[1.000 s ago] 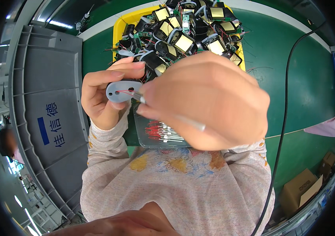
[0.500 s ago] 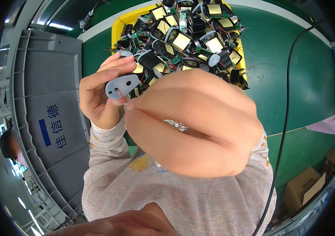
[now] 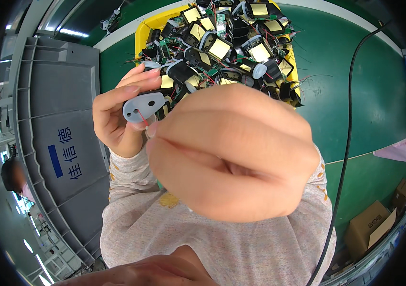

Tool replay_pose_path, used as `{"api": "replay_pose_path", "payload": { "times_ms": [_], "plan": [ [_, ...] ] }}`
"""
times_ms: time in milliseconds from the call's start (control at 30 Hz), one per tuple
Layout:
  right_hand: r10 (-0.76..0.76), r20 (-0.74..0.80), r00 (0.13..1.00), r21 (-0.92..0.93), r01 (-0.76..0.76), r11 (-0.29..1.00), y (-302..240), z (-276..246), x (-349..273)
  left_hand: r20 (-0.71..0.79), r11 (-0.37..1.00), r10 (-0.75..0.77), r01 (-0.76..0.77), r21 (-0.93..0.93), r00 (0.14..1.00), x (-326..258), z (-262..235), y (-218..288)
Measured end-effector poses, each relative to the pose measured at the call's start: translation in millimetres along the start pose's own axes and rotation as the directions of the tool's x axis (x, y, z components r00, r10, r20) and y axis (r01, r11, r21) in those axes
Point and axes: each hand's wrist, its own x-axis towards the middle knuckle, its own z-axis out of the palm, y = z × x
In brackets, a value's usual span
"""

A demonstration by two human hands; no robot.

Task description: The person repeatedly picks up small grey electronic components from a yellow bin and uses a white tool to manipulate red wires inside them. The person then places the components back into the bin and repeats the process with new items.

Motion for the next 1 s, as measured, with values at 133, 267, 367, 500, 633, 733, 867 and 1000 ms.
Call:
{"api": "replay_pose_path", "payload": {
  "times_ms": [133,267,367,500,633,733,867,1000],
  "plan": [
    [-0.002,-0.038,0.999,0.007,0.002,1.0,-0.7,3.6,-1.4,0.001,1.0,-0.003,0.003,-0.005,1.0,0.1,0.2,1.5],
    [-0.043,-0.053,0.998,-0.007,0.043,0.999,3.1,5.8,-4.5,0.001,1.0,-0.004,0.004,-0.002,1.0,0.7,0.9,2.8],
    [-0.047,-0.025,0.999,-0.034,0.046,0.998,2.8,5.9,-5.8,0.004,1.0,-0.004,0.004,0.007,1.0,0.2,0.0,2.7],
    [-0.035,-0.012,0.999,-0.069,0.034,0.997,1.2,7.0,-6.1,0.0,1.0,-0.015,0.015,0.006,1.0,-0.8,0.9,2.7],
    [-0.005,0.085,0.996,-0.067,0.011,0.998,7.4,3.0,-6.7,0.008,0.999,0.026,-0.026,0.047,1.0,1.8,2.1,3.8],
    [0.044,0.102,0.994,-0.028,-0.041,0.999,15.7,5.9,-4.9,0.013,0.998,0.032,-0.033,0.062,0.999,4.2,1.6,6.9],
    [0.176,0.131,0.976,0.04,-0.182,0.982,17.3,4.5,-2.4,-0.087,0.999,-0.038,0.039,0.011,0.996,-2.2,3.3,7.4],
    [0.31,0.149,0.939,0.008,-0.315,0.949,11.6,3.1,-1.9,-0.167,0.99,-0.13,0.12,-0.07,0.977,-4.9,5.7,9.2]
  ]
}}
